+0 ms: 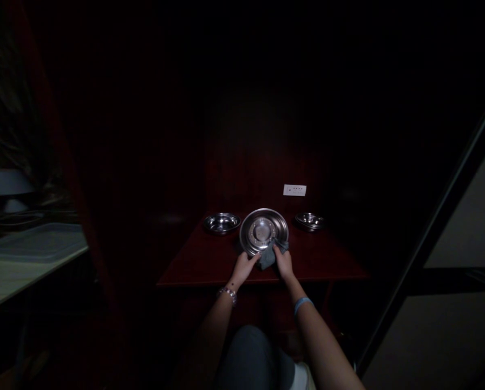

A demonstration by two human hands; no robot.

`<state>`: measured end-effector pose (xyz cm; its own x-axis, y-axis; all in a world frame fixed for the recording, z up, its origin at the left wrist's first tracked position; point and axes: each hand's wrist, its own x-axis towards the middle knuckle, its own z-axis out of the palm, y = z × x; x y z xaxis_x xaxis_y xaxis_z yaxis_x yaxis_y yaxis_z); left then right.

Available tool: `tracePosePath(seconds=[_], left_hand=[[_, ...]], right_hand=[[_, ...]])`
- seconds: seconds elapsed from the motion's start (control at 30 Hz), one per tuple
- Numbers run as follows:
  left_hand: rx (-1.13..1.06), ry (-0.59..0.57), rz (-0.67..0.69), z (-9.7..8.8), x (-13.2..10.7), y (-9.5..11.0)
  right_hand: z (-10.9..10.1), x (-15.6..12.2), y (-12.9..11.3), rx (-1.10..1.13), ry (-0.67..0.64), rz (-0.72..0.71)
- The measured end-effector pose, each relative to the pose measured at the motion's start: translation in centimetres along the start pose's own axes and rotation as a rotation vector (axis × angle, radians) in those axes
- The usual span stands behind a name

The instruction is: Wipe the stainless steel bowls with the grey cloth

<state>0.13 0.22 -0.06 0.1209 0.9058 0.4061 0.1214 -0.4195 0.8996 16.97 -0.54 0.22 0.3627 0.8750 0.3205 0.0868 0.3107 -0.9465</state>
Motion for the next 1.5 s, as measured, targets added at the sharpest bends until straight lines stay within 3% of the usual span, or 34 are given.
tracePosePath(seconds=[0.6,0.8,1.5], left_hand=[[0.008,0.031,-0.035,-0.37,-0.05,0.01],[-0.008,0.034,-0.026,-0.22,-0.37,0.75],[0.016,0.042,-0.038,-0.04,-0.38,0.45]], right_hand=[[0.63,-0.03,0.34,0.093,0.005,-0.017],[0.35,-0.33,-0.27,0.055,0.009,-0.019],[0.08,0.01,0.3,0.016,0.019,0.021]])
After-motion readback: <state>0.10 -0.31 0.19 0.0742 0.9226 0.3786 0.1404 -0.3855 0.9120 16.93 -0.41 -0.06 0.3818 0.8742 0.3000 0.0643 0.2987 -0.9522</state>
